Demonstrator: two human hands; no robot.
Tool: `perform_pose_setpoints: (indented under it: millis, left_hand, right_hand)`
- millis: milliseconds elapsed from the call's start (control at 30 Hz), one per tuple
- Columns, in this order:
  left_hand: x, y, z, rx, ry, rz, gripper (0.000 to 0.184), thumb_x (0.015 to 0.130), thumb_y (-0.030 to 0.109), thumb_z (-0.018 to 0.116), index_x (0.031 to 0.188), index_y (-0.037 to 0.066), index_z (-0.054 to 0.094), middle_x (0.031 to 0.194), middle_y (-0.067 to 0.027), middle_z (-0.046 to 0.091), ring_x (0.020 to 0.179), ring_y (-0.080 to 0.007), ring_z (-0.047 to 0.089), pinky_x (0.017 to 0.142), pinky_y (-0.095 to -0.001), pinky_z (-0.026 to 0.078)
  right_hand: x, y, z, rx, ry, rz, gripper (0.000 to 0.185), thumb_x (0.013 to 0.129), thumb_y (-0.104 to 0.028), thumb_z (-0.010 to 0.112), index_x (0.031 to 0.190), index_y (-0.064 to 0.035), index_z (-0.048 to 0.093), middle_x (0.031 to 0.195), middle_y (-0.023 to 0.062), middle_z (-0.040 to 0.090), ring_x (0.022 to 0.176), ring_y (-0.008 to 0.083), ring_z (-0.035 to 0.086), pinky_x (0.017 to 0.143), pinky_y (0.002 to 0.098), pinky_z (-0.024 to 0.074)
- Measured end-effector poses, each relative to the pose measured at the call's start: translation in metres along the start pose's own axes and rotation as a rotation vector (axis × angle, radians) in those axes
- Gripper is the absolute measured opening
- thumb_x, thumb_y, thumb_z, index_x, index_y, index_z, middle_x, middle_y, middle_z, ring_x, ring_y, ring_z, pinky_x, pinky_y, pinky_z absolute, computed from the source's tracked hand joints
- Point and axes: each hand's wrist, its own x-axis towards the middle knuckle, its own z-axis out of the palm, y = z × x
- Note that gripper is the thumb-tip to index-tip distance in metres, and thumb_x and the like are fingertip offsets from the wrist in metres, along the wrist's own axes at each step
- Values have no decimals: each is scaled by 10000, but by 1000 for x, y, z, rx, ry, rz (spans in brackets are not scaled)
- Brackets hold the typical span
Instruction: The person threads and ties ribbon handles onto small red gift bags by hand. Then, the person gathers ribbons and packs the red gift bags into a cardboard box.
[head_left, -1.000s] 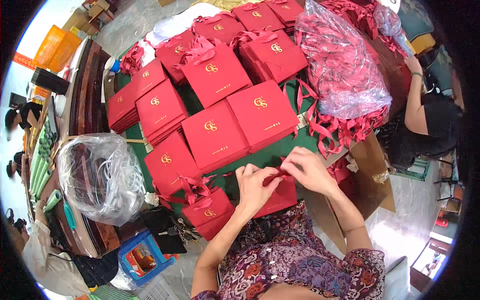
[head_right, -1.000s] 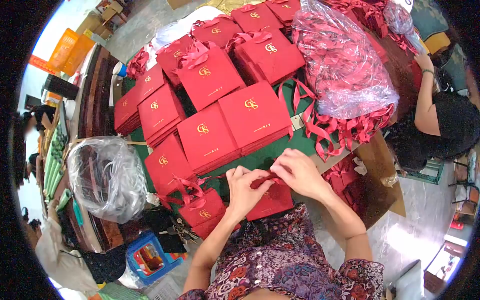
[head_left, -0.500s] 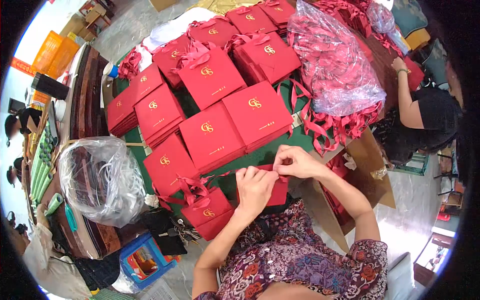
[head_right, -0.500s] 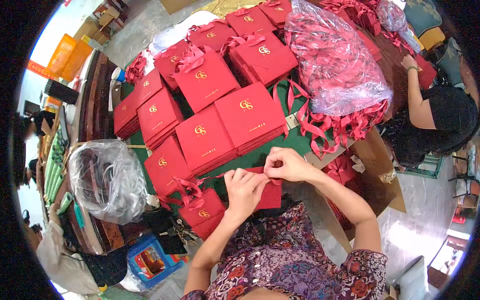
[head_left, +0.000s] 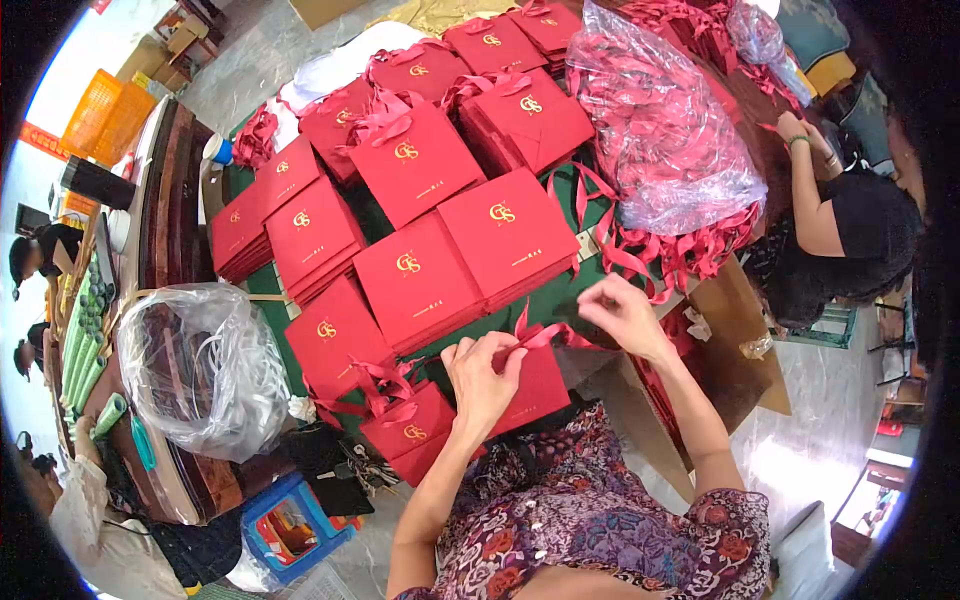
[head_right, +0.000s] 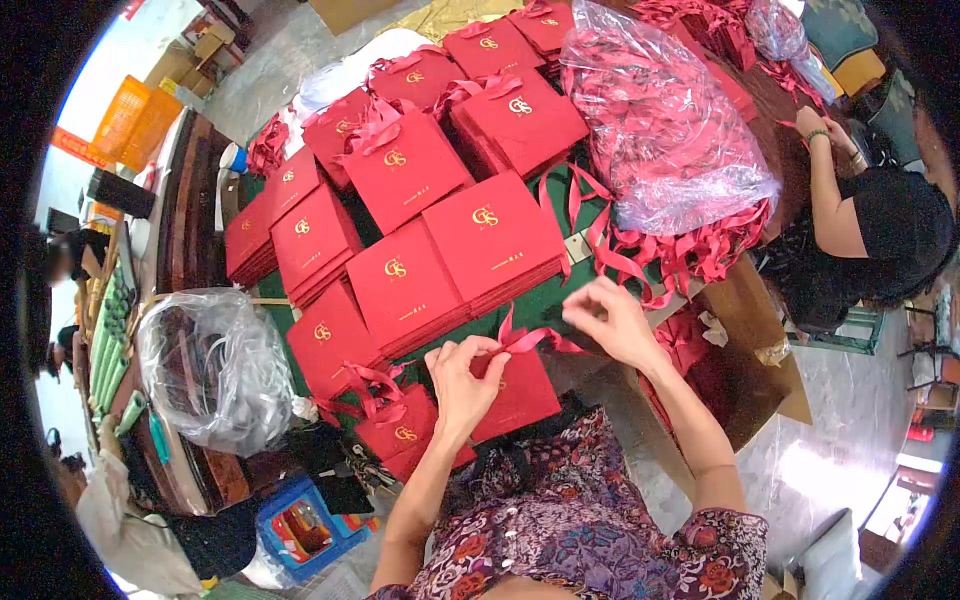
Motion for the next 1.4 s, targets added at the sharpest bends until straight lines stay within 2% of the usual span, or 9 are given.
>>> perform_pose_setpoints:
  millis: [200,300,367,433,667,900,1067,1233,1400]
  left_hand:
    - [7,-8,10,31,15,-7,178,770,215,793,873,120,682,791,-36,685,805,-236,605,834,-385,379]
    - [8,-22,19,98,44,13,189,783,214,781,901,118,669,786,-43,681,820,-251,609,836,-394,384]
    - [7,-26,22,108,41,12,213,772,198,772,929,109,658,821,-61,684,844,-267,610,848,-407,389]
    - [6,-28,25,104,55,23,217,748,175,758,925,100,658,871,-80,684,891,-273,603,862,-416,391]
    - [-19,14,-20,-7,152,89,553,657,-52,673,1193,71,607,1223,-159,540,1128,-360,534,971,-444,417]
    - [-69,24,-38,-178,248,-9,512,699,57,767,1182,39,600,1220,-187,528,1119,-322,546,887,-387,493]
    - [-81,9,-23,-395,173,-183,176,832,62,767,1004,45,731,888,-46,737,655,-96,618,563,-238,461]
    - [-87,4,-36,-467,16,-309,181,859,67,730,1039,78,737,895,-82,731,793,-197,688,685,-318,531]
    - [-87,-3,-65,-200,-278,-1,171,836,57,714,1004,72,746,856,-109,710,768,-274,667,680,-356,529]
  right_hand:
    - [-34,-5,-7,-721,-189,-236,327,794,-278,791,976,-47,649,893,99,587,882,299,602,809,393,477]
    - [-43,-22,-18,-630,-243,-255,258,822,-238,778,926,-51,634,797,47,611,801,210,618,755,344,480]
    - [-52,-60,-31,16,-504,163,198,863,-223,743,902,-57,642,753,42,629,795,150,615,731,323,478]
    - [-58,-77,-36,308,-600,241,165,899,-134,706,850,-32,587,772,-22,610,751,38,561,661,224,439]
    - [-48,-80,42,449,-409,212,184,985,-162,631,851,-50,572,744,-58,516,671,23,457,588,214,389]
    - [-39,-64,107,802,-229,316,94,995,-113,600,919,-73,559,804,-42,574,648,48,518,606,222,479]
    - [-60,-56,123,808,-143,296,99,1011,-110,569,940,-41,563,831,-25,590,781,49,566,753,207,466]
    - [-82,-46,119,844,-180,381,57,996,-78,582,987,-31,552,888,-10,581,807,64,564,745,223,487]
    - [-103,-59,100,134,156,-116,274,855,2,698,1087,-21,555,1101,99,569,850,176,617,765,286,514]
